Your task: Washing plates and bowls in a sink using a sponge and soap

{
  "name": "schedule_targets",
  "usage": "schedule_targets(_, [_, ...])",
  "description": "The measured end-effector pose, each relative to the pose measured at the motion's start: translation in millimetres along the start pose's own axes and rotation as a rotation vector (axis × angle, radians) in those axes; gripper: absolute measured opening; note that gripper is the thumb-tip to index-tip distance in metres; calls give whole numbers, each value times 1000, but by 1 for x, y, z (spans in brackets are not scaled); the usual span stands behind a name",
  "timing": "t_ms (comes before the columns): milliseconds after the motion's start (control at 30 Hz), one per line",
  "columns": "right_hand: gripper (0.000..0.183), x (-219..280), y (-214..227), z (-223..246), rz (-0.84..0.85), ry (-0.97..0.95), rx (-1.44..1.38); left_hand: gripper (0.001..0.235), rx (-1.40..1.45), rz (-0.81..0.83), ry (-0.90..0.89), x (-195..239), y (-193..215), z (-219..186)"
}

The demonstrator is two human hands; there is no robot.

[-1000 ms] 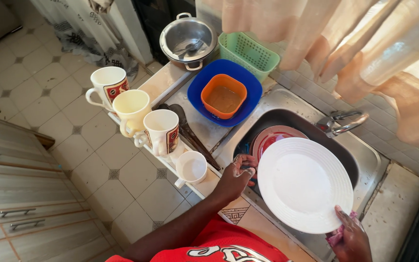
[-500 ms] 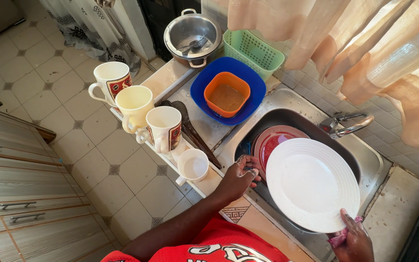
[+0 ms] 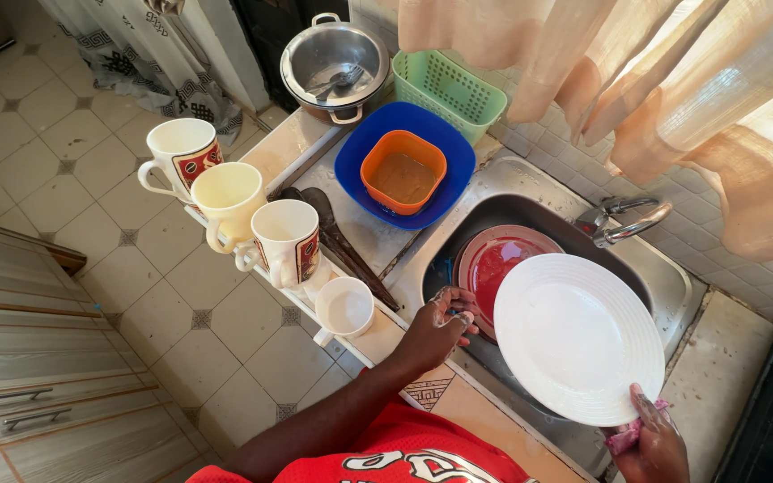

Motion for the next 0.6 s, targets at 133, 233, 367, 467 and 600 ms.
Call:
schedule_targets(133, [38, 8, -1, 2, -108, -55, 49, 27, 1, 5, 7, -1, 0, -1])
schedule_targets(233, [20, -30, 28, -19, -45, 4, 22, 28, -4, 5, 4, -2, 0, 1])
schedule_targets(367, [60, -87, 73, -46, -38, 627, 667, 26, -17, 23, 0, -5, 1, 5])
schedule_targets(467, [49, -61, 52, -24, -20, 681, 649, 25, -40, 39, 12, -4, -1, 5])
schedule_targets(600, [26, -56, 55, -25, -51, 28, -10, 20, -71, 58, -77, -32, -4, 44])
Point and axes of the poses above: each hand's wrist, its own x-axis away from the middle knuckle, its own y-axis out of the back of the hand, z = x × y, the point moved 3 cm from there along -x, towards the middle knuckle
